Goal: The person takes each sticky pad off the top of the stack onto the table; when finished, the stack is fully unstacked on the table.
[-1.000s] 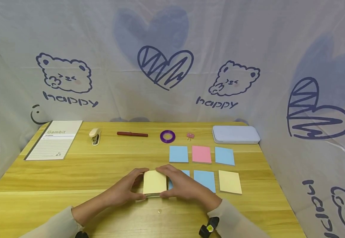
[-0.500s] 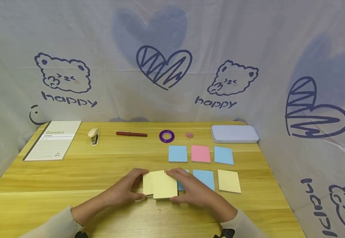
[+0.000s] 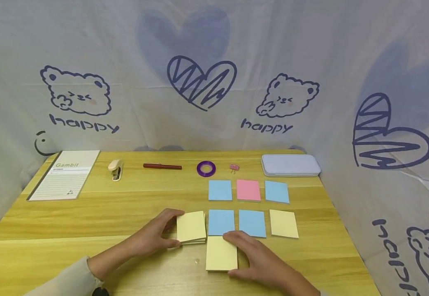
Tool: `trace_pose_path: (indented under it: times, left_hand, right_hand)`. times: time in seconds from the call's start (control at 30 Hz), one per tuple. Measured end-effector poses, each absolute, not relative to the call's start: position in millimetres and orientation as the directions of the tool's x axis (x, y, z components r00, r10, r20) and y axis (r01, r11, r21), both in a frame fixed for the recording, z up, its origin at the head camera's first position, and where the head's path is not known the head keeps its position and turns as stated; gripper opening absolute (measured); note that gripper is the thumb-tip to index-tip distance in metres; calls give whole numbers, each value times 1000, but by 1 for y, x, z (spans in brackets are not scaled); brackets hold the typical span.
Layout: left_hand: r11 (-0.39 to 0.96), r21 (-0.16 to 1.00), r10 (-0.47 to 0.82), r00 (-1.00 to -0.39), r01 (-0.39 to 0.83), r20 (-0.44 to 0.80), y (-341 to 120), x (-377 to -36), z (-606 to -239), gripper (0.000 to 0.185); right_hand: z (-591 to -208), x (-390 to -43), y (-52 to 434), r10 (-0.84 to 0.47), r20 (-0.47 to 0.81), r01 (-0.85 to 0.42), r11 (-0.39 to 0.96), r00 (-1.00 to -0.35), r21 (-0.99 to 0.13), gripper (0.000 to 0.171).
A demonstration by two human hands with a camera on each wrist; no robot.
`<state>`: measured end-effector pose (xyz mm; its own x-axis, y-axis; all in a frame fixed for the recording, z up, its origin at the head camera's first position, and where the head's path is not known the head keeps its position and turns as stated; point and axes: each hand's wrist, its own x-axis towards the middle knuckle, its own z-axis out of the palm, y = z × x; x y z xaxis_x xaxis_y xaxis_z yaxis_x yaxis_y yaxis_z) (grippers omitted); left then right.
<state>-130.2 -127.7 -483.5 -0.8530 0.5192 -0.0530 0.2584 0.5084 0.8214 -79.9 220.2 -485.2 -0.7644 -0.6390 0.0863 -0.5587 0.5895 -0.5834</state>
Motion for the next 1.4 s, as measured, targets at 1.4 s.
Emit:
trace_pose_path:
  times: [1.4]
  left_hand:
    - [478,841,526,-849,253,-44,-129,-131,-485,78]
  right_hand:
    - [-469,-134,187,-661,65,-546,556,-748,-626,79]
